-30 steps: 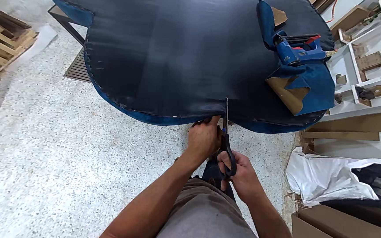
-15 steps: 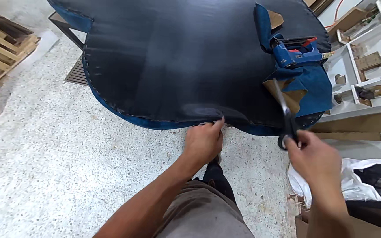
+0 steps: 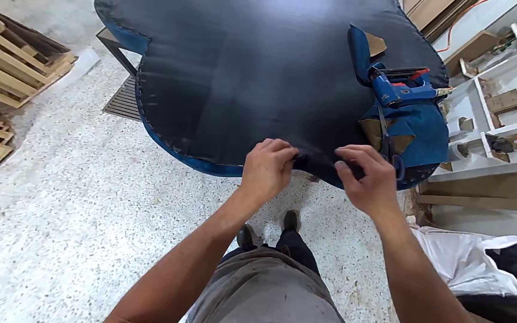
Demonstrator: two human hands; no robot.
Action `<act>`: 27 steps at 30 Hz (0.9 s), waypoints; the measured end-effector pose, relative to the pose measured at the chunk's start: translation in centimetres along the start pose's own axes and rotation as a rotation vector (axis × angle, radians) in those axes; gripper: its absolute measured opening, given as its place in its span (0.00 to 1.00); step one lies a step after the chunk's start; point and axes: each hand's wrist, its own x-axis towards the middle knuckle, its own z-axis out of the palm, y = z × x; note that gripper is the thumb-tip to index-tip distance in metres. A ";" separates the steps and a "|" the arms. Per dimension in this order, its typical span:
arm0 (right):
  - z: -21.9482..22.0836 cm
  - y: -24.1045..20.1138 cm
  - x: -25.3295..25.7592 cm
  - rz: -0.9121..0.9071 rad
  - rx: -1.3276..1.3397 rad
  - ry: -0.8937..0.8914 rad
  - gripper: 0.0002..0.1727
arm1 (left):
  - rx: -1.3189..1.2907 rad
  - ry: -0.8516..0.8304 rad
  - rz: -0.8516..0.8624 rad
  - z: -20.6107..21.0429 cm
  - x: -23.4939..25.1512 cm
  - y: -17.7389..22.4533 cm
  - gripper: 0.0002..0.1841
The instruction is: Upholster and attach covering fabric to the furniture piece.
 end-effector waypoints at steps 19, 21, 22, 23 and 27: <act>0.3 -1.6 1.2 -0.081 0.079 0.067 0.12 | 0.230 0.010 -0.084 -1.5 2.6 -1.5 0.07; -2.3 0.8 1.2 0.097 -0.125 0.081 0.16 | 0.295 -0.016 -0.099 -1.4 3.5 -1.6 0.07; -3.5 2.6 1.6 0.233 -0.195 0.037 0.19 | 0.341 -0.018 -0.088 -1.1 3.5 -1.5 0.07; -4.3 4.5 2.1 0.359 -0.226 0.003 0.21 | 0.387 -0.001 -0.077 -0.8 3.2 -1.2 0.07; -4.9 7.2 1.5 0.439 -0.226 -0.053 0.21 | 0.357 0.202 -0.149 0.3 1.2 0.3 0.11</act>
